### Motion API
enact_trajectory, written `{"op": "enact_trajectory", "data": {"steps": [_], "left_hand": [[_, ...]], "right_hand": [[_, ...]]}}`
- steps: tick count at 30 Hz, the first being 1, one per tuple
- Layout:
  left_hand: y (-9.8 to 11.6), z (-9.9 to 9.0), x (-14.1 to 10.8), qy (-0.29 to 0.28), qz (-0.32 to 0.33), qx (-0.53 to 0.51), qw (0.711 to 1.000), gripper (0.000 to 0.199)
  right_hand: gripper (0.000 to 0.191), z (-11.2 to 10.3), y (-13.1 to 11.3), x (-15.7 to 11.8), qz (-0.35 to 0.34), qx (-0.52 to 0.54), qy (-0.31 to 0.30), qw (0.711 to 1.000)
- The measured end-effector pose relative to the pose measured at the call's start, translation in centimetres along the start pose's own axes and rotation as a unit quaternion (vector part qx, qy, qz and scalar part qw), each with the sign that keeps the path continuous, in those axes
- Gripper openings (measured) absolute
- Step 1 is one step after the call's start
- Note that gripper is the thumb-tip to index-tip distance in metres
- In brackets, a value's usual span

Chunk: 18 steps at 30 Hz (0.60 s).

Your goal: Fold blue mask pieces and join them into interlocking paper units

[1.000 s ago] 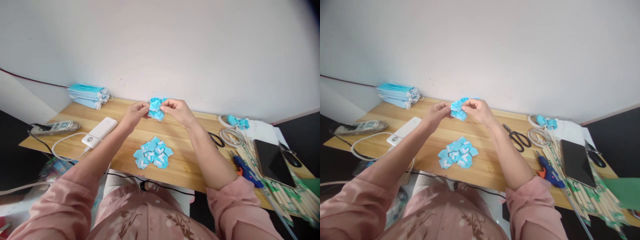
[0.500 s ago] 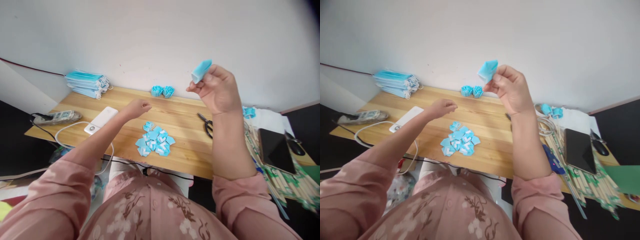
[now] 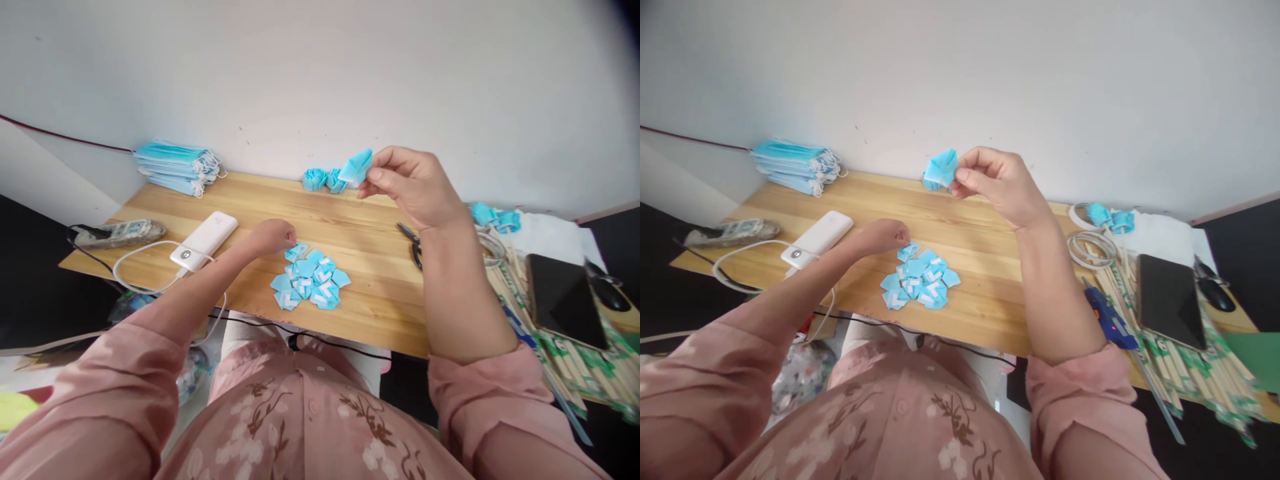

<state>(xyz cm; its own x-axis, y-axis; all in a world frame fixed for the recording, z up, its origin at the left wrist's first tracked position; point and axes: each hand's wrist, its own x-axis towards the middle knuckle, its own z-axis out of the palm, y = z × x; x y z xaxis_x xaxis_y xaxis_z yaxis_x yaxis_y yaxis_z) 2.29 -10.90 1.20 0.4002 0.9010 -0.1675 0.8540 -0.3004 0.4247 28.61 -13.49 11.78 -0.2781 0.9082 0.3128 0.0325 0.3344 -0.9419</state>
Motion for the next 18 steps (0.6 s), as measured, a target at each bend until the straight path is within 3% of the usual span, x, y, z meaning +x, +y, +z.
{"op": "enact_trajectory", "data": {"steps": [3,7,12,15,18], "left_hand": [[-0.5,-0.8,0.5,0.039,0.011,-0.062,0.997,0.006],[-0.1,-3.9,0.6,0.125,0.040,-0.150,0.980,0.010],[2.5,-6.3,-0.2,0.133,0.098,-0.347,0.923,0.018],[3.8,-6.6,-0.6,0.141,0.129,-0.365,0.911,0.023],[4.5,-7.0,-1.1,0.153,0.145,-0.324,0.922,0.029]], "right_hand": [[0.015,0.2,0.1,0.0,0.006,-0.009,0.004,1.000],[0.015,0.4,0.7,0.4,0.015,-0.014,-0.012,1.000],[0.020,1.0,1.9,1.1,0.028,-0.006,-0.042,0.999],[0.023,1.2,2.5,1.4,0.038,-0.004,-0.064,0.997],[0.026,1.2,2.8,1.5,0.048,-0.002,-0.074,0.996]]}}
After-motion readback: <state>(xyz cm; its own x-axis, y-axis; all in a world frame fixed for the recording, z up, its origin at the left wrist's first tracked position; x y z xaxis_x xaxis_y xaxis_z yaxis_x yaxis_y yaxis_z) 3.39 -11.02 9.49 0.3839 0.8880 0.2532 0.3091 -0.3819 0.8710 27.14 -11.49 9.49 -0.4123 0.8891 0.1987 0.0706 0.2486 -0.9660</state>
